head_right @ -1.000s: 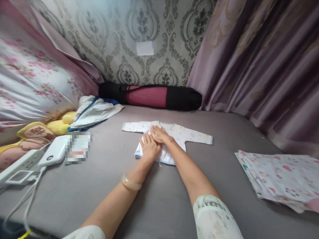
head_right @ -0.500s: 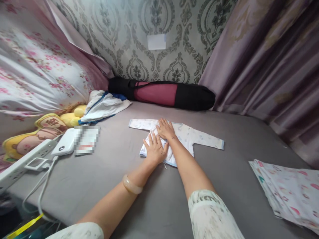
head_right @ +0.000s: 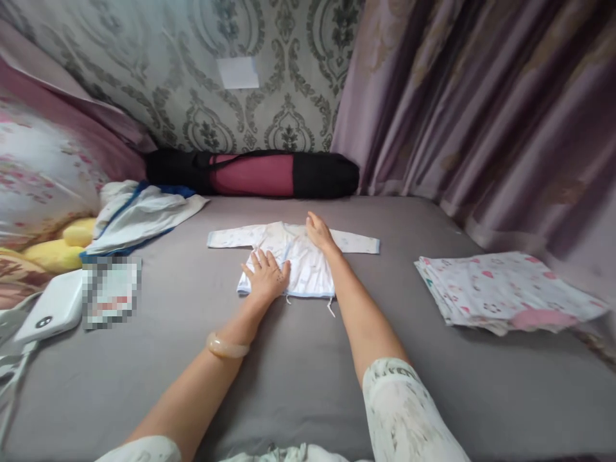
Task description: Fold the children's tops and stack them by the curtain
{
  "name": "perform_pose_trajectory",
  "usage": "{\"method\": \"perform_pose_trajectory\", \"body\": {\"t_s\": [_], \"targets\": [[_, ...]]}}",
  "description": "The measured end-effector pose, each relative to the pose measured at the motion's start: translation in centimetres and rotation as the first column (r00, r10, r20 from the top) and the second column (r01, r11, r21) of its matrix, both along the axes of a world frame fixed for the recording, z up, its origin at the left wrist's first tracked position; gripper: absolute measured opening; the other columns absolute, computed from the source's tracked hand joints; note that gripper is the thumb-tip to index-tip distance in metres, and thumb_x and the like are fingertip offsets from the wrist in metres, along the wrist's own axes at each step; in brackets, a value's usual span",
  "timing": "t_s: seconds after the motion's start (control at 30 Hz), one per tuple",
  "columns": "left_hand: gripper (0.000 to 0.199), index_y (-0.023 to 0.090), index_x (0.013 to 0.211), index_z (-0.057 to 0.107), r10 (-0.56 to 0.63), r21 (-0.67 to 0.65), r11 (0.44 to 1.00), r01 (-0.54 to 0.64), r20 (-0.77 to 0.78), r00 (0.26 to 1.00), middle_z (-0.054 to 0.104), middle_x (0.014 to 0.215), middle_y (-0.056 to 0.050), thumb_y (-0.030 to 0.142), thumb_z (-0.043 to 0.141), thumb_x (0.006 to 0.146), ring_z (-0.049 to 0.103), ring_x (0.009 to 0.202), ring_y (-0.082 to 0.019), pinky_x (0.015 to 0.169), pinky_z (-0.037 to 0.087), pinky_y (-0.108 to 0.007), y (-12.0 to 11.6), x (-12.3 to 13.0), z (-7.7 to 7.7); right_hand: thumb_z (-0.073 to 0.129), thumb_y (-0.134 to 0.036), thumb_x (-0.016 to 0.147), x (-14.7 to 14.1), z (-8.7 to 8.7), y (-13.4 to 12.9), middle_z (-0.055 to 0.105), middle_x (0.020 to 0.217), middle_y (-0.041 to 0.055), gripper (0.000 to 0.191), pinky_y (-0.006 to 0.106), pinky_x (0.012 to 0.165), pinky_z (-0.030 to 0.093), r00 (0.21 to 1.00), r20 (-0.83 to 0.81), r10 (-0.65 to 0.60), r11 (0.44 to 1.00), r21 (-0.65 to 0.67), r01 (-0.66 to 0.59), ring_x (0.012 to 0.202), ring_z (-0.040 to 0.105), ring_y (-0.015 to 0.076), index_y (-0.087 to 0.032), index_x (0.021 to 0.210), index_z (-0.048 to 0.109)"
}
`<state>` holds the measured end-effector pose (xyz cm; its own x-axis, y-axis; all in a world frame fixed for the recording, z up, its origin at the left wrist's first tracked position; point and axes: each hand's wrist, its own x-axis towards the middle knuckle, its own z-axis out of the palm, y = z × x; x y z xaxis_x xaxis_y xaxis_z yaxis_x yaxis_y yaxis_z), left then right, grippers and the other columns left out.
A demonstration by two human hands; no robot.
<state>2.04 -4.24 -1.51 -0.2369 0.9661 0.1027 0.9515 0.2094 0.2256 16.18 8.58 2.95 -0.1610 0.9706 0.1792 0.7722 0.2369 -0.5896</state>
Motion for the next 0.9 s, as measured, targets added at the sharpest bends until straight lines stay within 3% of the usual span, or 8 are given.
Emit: {"method": "perform_pose_trajectory", "body": {"t_s": [0.17,0.27,0.4,0.57,0.7,0.8,0.9], "targets": [[0.075,0.000,0.144,0.040,0.010,0.018,1.000,-0.010,0.009,1.000,0.030,0.153,-0.028,0.053,0.033,0.092,0.020,0.144,-0.044,0.110,0.015,-0.070,0.0,-0.1,0.3,0.030,-0.022,0.093,7.5,-0.5,0.0,0.059,0.136,0.0138,0.052,0.034,0.105,0.040,0.940,-0.034,-0.338,0.941,-0.036,0.337,0.126,0.054,0.0203,-0.010,0.140,0.050],[0.072,0.002,0.143,0.042,0.012,0.008,1.000,-0.012,0.015,1.000,0.032,0.153,-0.027,0.052,0.034,0.092,0.022,0.144,-0.043,0.111,0.017,-0.068,0.0,-0.1,0.7,0.037,-0.020,0.091,10.6,-0.9,-0.2,0.066,0.125,0.0142,0.046,0.030,0.097,0.046,0.854,-0.096,-0.512,0.859,-0.064,0.508,0.116,0.061,0.0202,-0.010,0.131,0.059],[0.071,0.002,0.142,0.043,0.031,-0.017,0.999,-0.031,0.009,0.999,0.032,0.153,-0.025,0.051,0.032,0.093,0.022,0.144,-0.042,0.112,0.017,-0.066,0.1,-0.1,1.0,0.045,-0.018,0.088,13.2,-0.8,-0.9,0.070,0.116,0.0131,0.039,0.030,0.088,0.050,0.734,-0.042,-0.678,0.733,-0.108,0.671,0.108,0.065,0.0223,-0.015,0.121,0.066],[0.066,0.003,0.138,0.048,0.038,0.011,0.999,-0.038,0.009,0.999,0.036,0.151,-0.024,0.050,0.033,0.094,0.026,0.143,-0.042,0.111,0.018,-0.066,0.2,-0.1,1.1,0.050,-0.016,0.085,14.6,-1.2,-1.9,0.070,0.112,0.0164,0.032,0.042,0.091,0.050,0.661,0.045,-0.749,0.650,-0.144,0.746,0.108,0.064,0.0307,-0.016,0.109,0.072],[0.063,0.004,0.140,0.045,0.017,0.095,0.995,-0.017,-0.002,1.000,0.036,0.151,-0.024,0.047,0.036,0.094,0.024,0.144,-0.041,0.112,0.017,-0.067,0.6,-0.1,1.4,0.052,-0.020,0.087,14.4,-1.8,-2.3,0.064,0.122,0.0196,0.034,0.047,0.097,0.044,0.627,0.137,-0.767,0.615,-0.123,0.779,0.118,0.058,0.0335,-0.013,0.115,0.069],[0.057,0.007,0.140,0.045,-0.082,0.144,0.986,0.083,-0.012,0.997,0.035,0.153,-0.022,0.041,0.038,0.094,0.021,0.145,-0.039,0.113,0.014,-0.066,1.3,0.3,2.1,0.051,-0.021,0.088,14.2,-1.9,-2.4,0.061,0.125,0.0206,0.034,0.047,0.099,0.042,0.596,0.219,-0.772,0.593,-0.088,0.800,0.121,0.054,0.0341,-0.011,0.116,0.068],[0.051,0.011,0.140,0.044,-0.270,0.116,0.957,0.267,0.013,0.963,0.038,0.152,-0.018,0.032,0.041,0.094,0.022,0.146,-0.036,0.114,0.016,-0.064,2.5,1.2,2.9,0.052,-0.022,0.088,14.2,-2.0,-2.4,0.059,0.127,0.0212,0.034,0.048,0.100,0.040,0.590,0.232,-0.774,0.589,-0.078,0.804,0.123,0.052,0.0343,-0.011,0.116,0.068]]}}
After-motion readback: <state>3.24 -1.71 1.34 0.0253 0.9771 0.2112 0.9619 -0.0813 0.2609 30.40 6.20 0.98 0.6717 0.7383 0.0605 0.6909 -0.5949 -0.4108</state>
